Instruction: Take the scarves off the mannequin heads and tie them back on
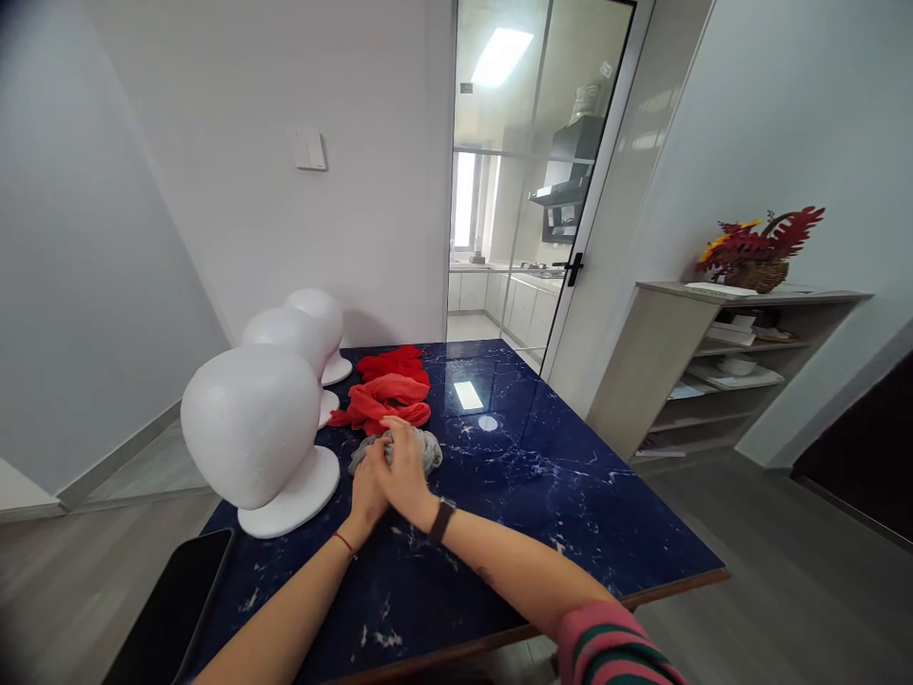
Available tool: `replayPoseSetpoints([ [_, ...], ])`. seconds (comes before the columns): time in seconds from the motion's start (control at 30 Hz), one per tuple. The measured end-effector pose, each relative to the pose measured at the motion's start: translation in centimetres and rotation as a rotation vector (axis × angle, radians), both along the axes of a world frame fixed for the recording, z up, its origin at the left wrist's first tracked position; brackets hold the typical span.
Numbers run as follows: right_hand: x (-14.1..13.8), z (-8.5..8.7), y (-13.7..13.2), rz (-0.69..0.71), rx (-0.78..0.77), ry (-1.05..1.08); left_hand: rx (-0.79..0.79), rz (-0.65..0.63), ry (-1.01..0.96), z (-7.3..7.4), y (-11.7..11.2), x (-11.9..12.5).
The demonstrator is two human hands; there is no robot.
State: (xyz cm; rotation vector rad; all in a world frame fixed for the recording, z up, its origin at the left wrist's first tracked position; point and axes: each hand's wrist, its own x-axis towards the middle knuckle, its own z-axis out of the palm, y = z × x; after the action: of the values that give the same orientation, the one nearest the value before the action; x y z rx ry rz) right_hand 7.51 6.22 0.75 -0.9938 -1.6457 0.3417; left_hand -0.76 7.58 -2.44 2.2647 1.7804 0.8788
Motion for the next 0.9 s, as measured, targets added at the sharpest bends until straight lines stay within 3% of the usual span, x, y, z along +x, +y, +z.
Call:
replayPoseSetpoints([
  [0.13, 5.9, -3.5, 1.9, -0.095, -0.033, -0.234, 0.023, 0.055, -0.08, -0.6, 0.2, -0.1],
  [0.27, 7.3, -6.1, 3.0, -0.042, -0.125, -0.349, 0.051, 0.056, -0.119, -1.3, 0.5, 0.0],
  [0.43, 7.0, -6.0, 3.3, 0.05, -0.108, -0.348, 0.058, 0.196, -0.1, -1.1, 0.3, 0.0],
  [0.57, 7.6, -5.1, 2.8, 0.064, -0.119, -0.108, 0.219, 0.222, 0.033, 0.6, -1.1, 0.5],
  [0.67, 8.3, -4.4, 2.7, -0.101, -0.119, 0.091, 0.425, 0.081, 0.038, 2.1, -2.5, 1.0],
  [0.73, 9.0, -4.2, 3.0, -0.17, -0.15, 0.191, 0.509, -0.109, -0.003, 2.4, -3.3, 1.4],
  [0.83, 10.6, -4.3, 4.3, -0.183, -0.243, 0.284, 0.48, -0.473, 0.073, 1.7, -3.9, 2.2],
  [0.9, 11.8, -4.7, 5.3, -0.191, -0.289, 0.291, 0.397, -0.646, 0.205, 0.9, -4.1, 2.9],
])
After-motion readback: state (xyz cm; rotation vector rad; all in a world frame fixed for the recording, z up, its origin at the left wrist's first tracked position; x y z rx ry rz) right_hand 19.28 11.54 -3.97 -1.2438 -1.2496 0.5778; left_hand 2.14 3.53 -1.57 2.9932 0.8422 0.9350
